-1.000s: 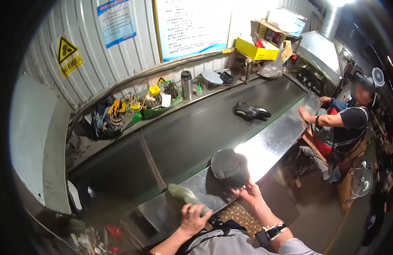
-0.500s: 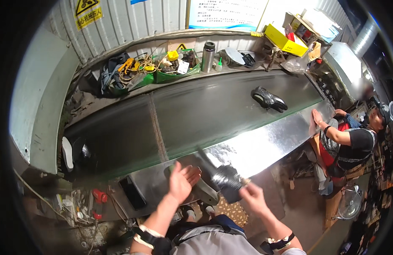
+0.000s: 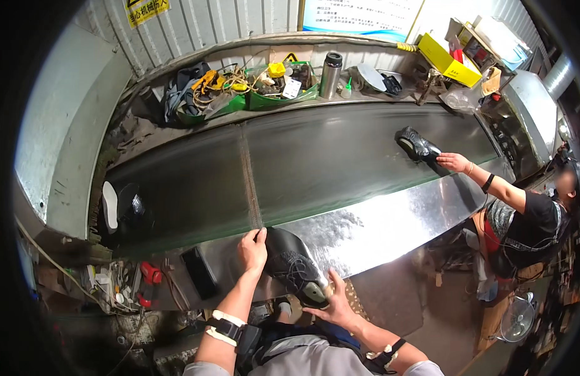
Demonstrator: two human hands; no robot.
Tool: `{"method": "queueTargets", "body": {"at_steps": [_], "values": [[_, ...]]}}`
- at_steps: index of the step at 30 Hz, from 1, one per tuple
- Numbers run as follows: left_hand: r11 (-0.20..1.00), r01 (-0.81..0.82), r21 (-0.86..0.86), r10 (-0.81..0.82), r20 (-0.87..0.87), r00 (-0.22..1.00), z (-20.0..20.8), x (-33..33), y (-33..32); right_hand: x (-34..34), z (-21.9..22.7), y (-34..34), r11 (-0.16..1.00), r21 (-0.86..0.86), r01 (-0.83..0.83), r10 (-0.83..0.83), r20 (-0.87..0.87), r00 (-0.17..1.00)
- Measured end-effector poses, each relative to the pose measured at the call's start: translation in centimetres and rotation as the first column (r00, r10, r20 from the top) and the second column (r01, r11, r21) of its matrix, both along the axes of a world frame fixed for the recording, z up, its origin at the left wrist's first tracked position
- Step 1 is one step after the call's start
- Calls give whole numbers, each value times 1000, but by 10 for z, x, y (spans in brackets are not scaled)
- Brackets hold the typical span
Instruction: Operating a shoe lasting machine to shape the upper of a leather dress shoe over a last.
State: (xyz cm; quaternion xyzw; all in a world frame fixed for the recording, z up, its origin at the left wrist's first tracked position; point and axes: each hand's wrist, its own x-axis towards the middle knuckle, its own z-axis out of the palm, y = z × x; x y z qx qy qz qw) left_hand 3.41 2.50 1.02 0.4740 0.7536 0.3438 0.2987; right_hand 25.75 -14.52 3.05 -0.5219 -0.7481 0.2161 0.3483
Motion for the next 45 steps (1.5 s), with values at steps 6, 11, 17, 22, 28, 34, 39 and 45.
{"method": "queueTargets", "body": {"at_steps": [6,11,17,22,28,34,39,45], "values": [[995,11,-95,-15,-39,999,-8,-5,-8,10,-11,-6,971,-236,-30,3,-116,993],[986,43,-162,-76,-206,975,-2,32,-17,18,-15,-5,970,-222,-100,85,-76,993],[976,-66,-207,40,-126,991,-9,33,-5,29,-32,2,959,-208,-195,166,-150,975],[978,-126,-167,126,-11,992,-4,11,-18,24,-18,0,937,-255,-240,207,-150,967],[982,-187,-15,188,62,980,65,-35,-66,-13,49,64,416,-814,-406,-274,-537,798],[914,-385,131,377,79,923,133,-104,-178,-107,81,37,241,-761,-602,-205,-646,735],[741,-637,213,652,3,758,181,-162,-305,-193,112,-42,369,-598,-711,125,-726,676],[261,-905,335,929,169,330,229,-219,-481,-293,172,-169,161,-571,-805,277,-757,592]]}}
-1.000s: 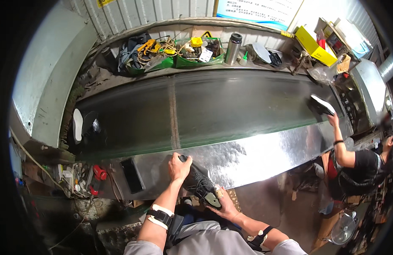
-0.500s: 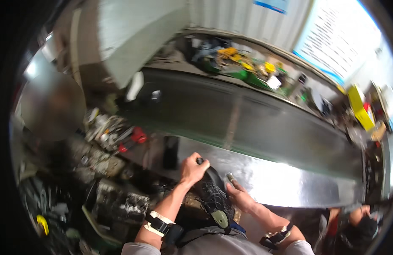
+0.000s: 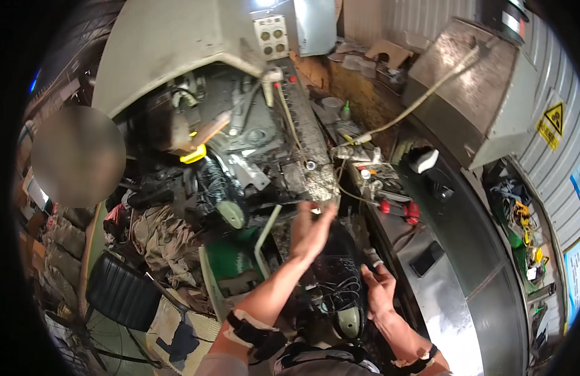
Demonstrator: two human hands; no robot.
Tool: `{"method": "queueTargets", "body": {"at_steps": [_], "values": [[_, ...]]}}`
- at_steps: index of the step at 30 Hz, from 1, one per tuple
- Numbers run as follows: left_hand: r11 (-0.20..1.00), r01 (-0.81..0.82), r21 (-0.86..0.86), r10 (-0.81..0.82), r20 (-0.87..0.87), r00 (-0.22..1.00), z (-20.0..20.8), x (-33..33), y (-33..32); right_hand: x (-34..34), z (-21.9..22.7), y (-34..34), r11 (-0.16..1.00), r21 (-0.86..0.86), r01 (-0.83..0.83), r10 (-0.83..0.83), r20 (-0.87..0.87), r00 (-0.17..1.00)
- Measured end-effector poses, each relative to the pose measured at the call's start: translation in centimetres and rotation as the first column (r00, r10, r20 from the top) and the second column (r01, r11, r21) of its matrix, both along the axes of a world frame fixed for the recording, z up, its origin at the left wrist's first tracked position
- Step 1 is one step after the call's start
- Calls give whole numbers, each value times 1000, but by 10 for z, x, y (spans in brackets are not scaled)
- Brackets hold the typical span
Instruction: Operating a shoe lasting machine to shape the upper of a leather dress shoe over a last.
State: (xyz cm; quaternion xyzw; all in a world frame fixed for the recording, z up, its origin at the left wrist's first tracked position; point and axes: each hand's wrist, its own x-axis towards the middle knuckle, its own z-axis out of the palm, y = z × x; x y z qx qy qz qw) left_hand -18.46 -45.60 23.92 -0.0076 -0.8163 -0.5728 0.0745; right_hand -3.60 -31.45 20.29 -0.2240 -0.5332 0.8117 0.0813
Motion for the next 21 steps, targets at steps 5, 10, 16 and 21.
{"method": "queueTargets", "body": {"at_steps": [5,10,16,21], "values": [[570,-817,-89,704,-460,541,4,-72,-146,-51,22,-82,989,-65,-130,128,-30,991],[789,-605,-112,567,-246,786,-9,-77,-198,-83,41,-146,997,-77,-5,7,26,1000],[987,-80,-138,54,-181,982,-40,10,-302,-114,40,-187,934,-347,-82,95,20,995],[752,-157,641,32,202,979,-60,22,-300,-158,27,-234,894,-424,-142,200,95,975]]}}
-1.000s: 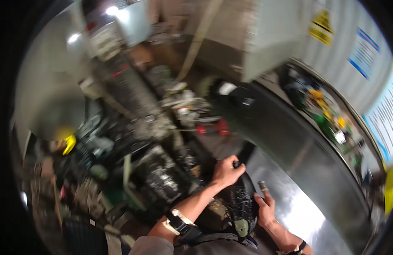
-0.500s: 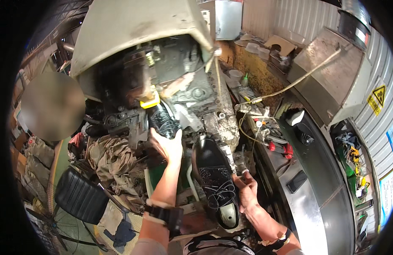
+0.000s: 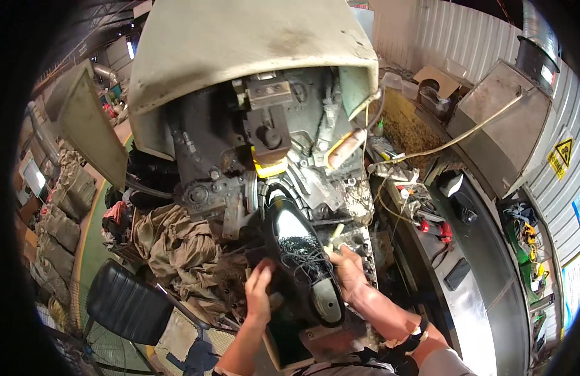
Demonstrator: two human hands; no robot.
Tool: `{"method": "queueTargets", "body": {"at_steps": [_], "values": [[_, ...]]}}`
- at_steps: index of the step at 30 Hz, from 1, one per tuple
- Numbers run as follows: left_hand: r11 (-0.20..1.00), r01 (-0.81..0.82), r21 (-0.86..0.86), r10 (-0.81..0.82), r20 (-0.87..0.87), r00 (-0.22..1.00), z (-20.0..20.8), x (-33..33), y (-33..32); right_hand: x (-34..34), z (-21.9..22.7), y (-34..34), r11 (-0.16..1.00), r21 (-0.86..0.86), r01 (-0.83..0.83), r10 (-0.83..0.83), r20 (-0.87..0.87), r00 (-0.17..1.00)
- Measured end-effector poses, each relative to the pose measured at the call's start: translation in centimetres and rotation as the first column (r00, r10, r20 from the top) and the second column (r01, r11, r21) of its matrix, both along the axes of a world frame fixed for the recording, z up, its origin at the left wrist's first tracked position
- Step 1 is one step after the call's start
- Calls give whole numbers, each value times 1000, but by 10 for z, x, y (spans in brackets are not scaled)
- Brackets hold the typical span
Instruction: Operating a shoe lasting machine to shape the upper of a leather dress shoe over a last.
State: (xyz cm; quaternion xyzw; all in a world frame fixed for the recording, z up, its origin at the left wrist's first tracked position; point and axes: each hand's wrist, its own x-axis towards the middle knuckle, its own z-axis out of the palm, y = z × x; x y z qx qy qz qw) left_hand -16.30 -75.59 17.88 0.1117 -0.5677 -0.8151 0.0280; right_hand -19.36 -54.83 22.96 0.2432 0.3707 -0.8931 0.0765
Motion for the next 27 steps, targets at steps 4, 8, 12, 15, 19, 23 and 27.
{"method": "queueTargets", "body": {"at_steps": [4,8,12,15,19,23,27], "values": [[838,33,545,-109,108,988,43,-26,30,-32,-8,-24,998,-62,-11,5,-90,996],[823,-132,553,-30,274,961,42,-52,35,-55,-19,-36,998,-52,38,-42,-82,996],[693,-125,710,-25,198,980,-6,-85,28,-75,-32,-38,1000,-17,21,-22,-92,996],[693,-142,707,2,196,981,-17,-91,31,-82,-38,-32,1000,10,-16,17,-114,993],[741,-271,614,134,260,956,-21,-90,37,-84,-37,-34,999,42,-7,11,-76,997],[835,-390,390,339,195,921,-26,-94,42,-90,-52,-39,1000,-20,-2,-1,-143,990],[830,-397,393,362,162,918,-36,-99,49,-95,-66,-39,999,22,39,-34,-193,981]]}}
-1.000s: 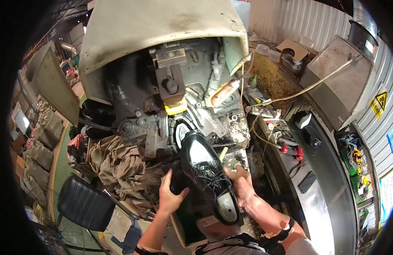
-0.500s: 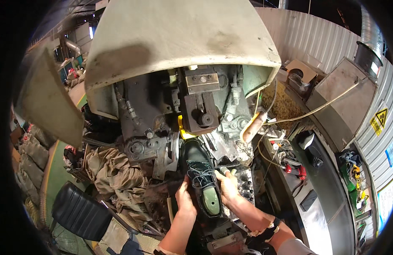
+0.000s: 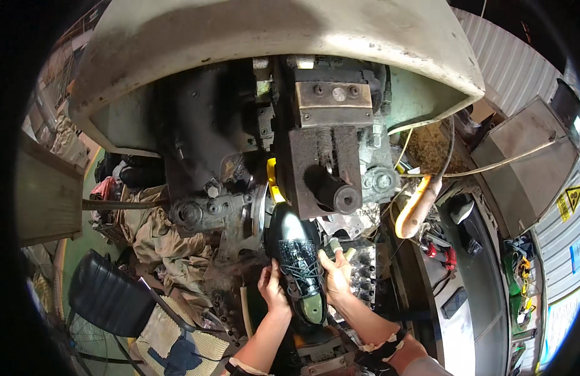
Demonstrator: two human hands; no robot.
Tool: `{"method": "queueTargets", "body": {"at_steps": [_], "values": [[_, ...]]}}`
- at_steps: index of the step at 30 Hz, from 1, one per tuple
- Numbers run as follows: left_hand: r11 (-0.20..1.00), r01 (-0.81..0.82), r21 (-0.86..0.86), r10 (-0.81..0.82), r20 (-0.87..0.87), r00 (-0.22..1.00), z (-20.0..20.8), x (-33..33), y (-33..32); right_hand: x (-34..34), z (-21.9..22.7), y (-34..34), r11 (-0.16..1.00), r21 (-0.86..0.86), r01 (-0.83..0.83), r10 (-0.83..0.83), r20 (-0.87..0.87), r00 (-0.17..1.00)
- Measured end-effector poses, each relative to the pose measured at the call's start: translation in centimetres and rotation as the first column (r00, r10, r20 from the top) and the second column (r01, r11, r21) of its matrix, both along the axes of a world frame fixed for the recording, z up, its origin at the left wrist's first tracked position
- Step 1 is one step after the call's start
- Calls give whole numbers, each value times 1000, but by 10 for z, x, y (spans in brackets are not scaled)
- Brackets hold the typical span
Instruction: Operating a shoe lasting machine to shape the upper of a leather dress shoe over a last.
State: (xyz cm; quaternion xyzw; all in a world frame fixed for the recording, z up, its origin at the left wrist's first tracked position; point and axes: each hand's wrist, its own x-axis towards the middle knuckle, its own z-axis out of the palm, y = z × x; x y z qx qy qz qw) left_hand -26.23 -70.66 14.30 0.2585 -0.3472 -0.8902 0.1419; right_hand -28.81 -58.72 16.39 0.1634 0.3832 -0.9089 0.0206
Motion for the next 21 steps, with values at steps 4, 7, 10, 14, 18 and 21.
{"method": "queueTargets", "body": {"at_steps": [4,7,10,14,18,21], "values": [[992,-34,-125,16,-140,990,-47,2,-9,3,-5,-9,999,5,53,-52,-120,991],[995,-61,-79,52,-116,992,-41,0,4,1,-15,-8,995,7,97,-95,-129,987],[985,-45,-164,39,-35,999,-32,4,8,2,-27,-2,994,7,110,-108,-93,990],[982,-27,-185,30,13,999,-28,10,3,9,-5,-3,994,-105,9,-8,10,1000],[993,-9,-114,7,-19,1000,-16,11,5,10,1,0,996,-92,-1,6,50,999],[998,40,-44,-38,32,999,7,11,7,9,0,4,999,-42,14,-13,30,999]]}}
